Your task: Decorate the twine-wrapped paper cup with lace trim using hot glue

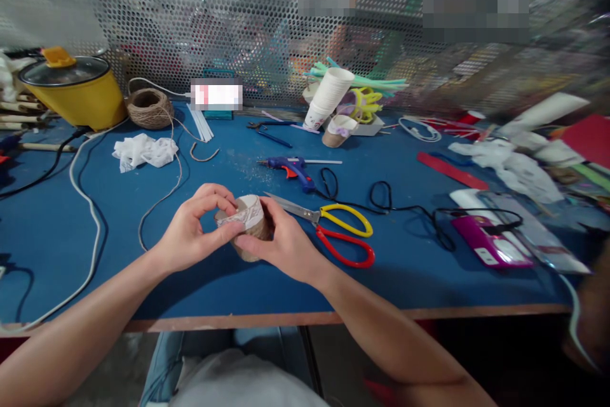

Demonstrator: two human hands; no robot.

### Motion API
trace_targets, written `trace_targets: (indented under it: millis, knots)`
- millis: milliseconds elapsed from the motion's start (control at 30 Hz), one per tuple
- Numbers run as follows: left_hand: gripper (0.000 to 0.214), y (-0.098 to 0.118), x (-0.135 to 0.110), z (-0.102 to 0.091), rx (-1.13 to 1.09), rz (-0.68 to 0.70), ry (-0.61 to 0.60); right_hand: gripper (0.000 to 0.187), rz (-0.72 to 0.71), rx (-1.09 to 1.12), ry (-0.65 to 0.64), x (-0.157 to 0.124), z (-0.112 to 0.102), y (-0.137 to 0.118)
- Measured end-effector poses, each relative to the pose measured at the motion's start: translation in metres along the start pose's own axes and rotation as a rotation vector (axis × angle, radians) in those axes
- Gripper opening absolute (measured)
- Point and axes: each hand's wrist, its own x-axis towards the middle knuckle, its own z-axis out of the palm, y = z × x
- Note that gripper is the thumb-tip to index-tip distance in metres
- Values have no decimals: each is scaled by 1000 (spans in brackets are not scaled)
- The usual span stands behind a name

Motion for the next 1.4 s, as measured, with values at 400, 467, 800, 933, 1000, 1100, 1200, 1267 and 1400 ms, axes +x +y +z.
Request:
trace_targets:
  millis: [400,467,800,933,1000,1100,1200,1267,1400]
  knots:
    - [11,-2,-1,-2,-47,-27,-24,49,-7,-32,16,-1,0,-1]
    - [13,-1,-1,-3,-36,-11,-51,50,3,-23,17,0,0,-2]
    - [11,-5,0,-2,-272,-68,186,51,21,-11,12,-1,0,-4]
    - [30,-8,1,-4,-202,-15,234,52,24,-4,20,-2,0,-6]
    - [30,-8,0,-4,-105,9,180,52,26,-10,24,-3,0,-6]
    - [21,-8,-2,-2,46,74,119,51,37,-13,23,-3,1,-7]
    - [15,-6,-2,-1,187,160,145,51,35,-22,23,-2,1,-7]
    - [10,-5,-1,-2,252,174,227,52,27,-28,24,-2,1,-7]
    - [7,-4,3,-8,170,19,433,53,42,-11,14,-2,1,-7]
